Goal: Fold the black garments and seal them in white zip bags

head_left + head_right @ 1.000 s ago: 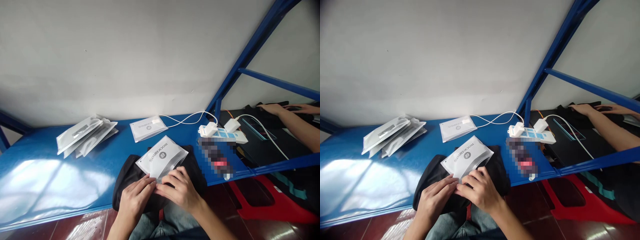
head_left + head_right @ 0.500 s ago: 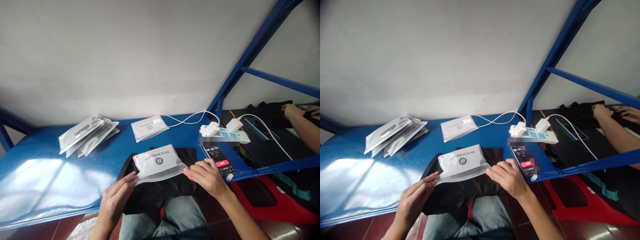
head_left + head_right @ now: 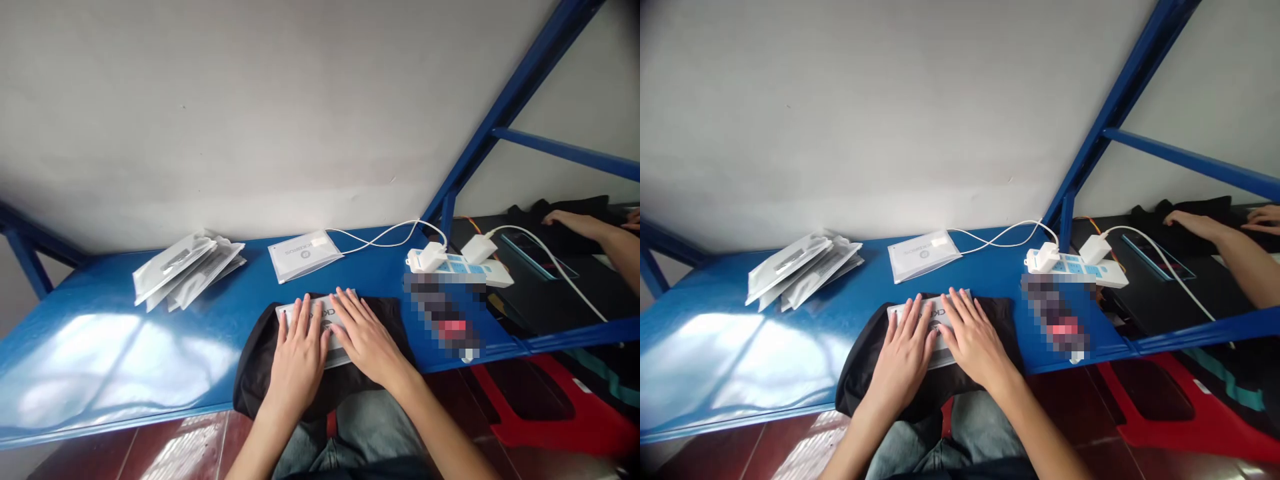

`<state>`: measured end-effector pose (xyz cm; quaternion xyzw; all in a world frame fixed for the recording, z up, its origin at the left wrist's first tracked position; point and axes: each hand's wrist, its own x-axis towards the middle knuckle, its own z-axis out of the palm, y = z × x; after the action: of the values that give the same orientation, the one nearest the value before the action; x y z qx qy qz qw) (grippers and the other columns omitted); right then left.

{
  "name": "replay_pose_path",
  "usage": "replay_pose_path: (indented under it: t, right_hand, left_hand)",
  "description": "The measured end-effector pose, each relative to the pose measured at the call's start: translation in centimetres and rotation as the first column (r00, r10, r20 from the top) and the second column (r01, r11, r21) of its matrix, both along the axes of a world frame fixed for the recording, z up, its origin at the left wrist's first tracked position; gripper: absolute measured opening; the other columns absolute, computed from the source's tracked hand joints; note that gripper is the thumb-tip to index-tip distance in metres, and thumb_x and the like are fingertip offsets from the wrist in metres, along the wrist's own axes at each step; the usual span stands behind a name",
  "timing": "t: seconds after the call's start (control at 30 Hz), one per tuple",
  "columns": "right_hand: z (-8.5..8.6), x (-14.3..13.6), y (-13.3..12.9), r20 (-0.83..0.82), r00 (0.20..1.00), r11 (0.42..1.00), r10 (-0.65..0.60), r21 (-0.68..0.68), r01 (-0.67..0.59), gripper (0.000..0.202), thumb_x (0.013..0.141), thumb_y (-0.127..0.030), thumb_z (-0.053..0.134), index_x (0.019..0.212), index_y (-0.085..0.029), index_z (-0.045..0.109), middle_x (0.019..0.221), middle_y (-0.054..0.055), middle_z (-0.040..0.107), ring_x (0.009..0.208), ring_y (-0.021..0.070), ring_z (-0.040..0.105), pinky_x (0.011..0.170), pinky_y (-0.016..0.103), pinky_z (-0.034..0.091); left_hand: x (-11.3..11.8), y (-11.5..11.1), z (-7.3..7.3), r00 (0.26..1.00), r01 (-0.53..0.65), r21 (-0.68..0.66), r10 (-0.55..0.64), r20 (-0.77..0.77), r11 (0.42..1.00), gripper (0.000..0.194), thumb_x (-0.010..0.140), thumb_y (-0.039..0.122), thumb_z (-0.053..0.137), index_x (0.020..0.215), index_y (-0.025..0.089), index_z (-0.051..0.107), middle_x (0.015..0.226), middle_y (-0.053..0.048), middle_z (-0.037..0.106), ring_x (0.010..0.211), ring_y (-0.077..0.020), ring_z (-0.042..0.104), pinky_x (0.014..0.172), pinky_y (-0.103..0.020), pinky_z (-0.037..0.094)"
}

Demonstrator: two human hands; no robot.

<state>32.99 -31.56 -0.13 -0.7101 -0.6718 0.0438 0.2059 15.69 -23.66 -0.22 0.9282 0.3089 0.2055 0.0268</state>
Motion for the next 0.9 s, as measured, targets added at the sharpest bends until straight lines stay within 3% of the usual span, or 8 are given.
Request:
replay_pose_path:
  t: [0.17, 0.37, 0.5, 0.6, 0.67, 0.77, 0.9]
  right_hand:
    - [-1.0, 0.0, -0.3, 0.022, 1.000, 0.999, 0.002, -0.035, -0.001, 0.058, 0.110, -0.039, 0.035, 0.165, -0.024, 0.027, 0.172, 0.008, 0.023, 0.160, 0.0288, 0.020, 0.125, 0.058, 0.032]
    - [-1.2, 0.0, -0.1, 0.035, 0.999, 0.999, 0.000, -0.041, 0.002, 0.058, 0.110, -0.038, 0.035, 0.166, -0.026, 0.025, 0.172, 0.007, 0.025, 0.159, 0.0287, 0.022, 0.125, 0.058, 0.032]
    - [-0.8, 0.2, -0.4, 0.051, 0.999, 1.000, 0.001, 0.002, -0.001, 0.059, 0.109, -0.041, 0.039, 0.165, -0.029, 0.026, 0.171, 0.009, 0.029, 0.157, 0.0307, 0.028, 0.121, 0.058, 0.037]
    - [-0.2, 0.4, -1.5, 0.058, 0.986, 0.986, -0.155, 0.068, 0.151, 0.056, 0.106, -0.047, 0.046, 0.159, -0.033, 0.041, 0.161, 0.014, 0.046, 0.143, 0.0353, 0.050, 0.104, 0.054, 0.052]
    - [0.1, 0.5, -2.2, 0.034, 0.955, 0.953, -0.294, 0.082, 0.291, 0.052, 0.105, -0.049, 0.047, 0.154, -0.031, 0.048, 0.138, 0.016, 0.063, 0.120, 0.0340, 0.065, 0.087, 0.049, 0.058]
    - [0.4, 0.5, -2.4, -0.040, 0.942, 0.940, -0.334, 0.060, 0.336, 0.049, 0.105, -0.049, 0.047, 0.149, -0.029, 0.052, 0.112, 0.011, 0.071, 0.098, 0.0298, 0.072, 0.077, 0.045, 0.059]
    - [0.6, 1.1, -1.3, -0.264, 0.931, 0.950, -0.252, 0.118, 0.291, 0.043, 0.103, -0.041, 0.052, 0.145, -0.031, 0.055, 0.119, 0.009, 0.070, 0.107, 0.0262, 0.071, 0.086, 0.040, 0.061]
  left_hand:
    - [0.1, -0.2, -1.5, 0.998, -0.023, 0.016, 0.024, -0.062, 1.000, 0.056, 0.107, 0.034, 0.044, 0.160, 0.019, 0.037, 0.167, -0.014, 0.034, 0.154, -0.0344, 0.034, 0.120, -0.063, 0.037]
    - [0.2, -0.3, -1.8, 0.999, -0.021, -0.022, 0.020, -0.047, 1.000, 0.056, 0.107, 0.033, 0.044, 0.161, 0.021, 0.034, 0.167, -0.014, 0.035, 0.154, -0.0334, 0.036, 0.120, -0.063, 0.037]
    - [-0.7, 0.1, -1.0, 0.997, 0.008, -0.029, -0.006, 0.081, 1.000, 0.053, 0.106, 0.028, 0.046, 0.158, 0.023, 0.039, 0.164, -0.015, 0.040, 0.151, -0.0345, 0.038, 0.117, -0.060, 0.042]
    - [-3.1, 0.8, 0.1, 0.954, -0.169, -0.091, 0.186, 0.234, 0.981, 0.042, 0.105, 0.030, 0.046, 0.146, 0.022, 0.052, 0.140, -0.017, 0.059, 0.129, -0.0315, 0.060, 0.100, -0.050, 0.057]
    - [-4.5, 1.1, 0.6, 0.922, -0.290, -0.156, 0.319, 0.219, 0.944, 0.040, 0.105, 0.037, 0.048, 0.141, 0.021, 0.054, 0.118, -0.014, 0.068, 0.102, -0.0283, 0.070, 0.081, -0.042, 0.062]
    - [-5.0, 1.1, 1.0, 0.956, -0.254, -0.146, 0.271, 0.112, 0.956, 0.039, 0.106, 0.036, 0.047, 0.141, 0.020, 0.053, 0.102, -0.010, 0.072, 0.082, -0.0247, 0.072, 0.065, -0.034, 0.059]
    - [-3.4, 1.1, 1.7, 0.975, -0.148, -0.182, 0.175, 0.140, 0.972, 0.043, 0.106, 0.024, 0.040, 0.148, 0.024, 0.048, 0.101, -0.008, 0.070, 0.082, -0.0212, 0.071, 0.068, -0.030, 0.059]
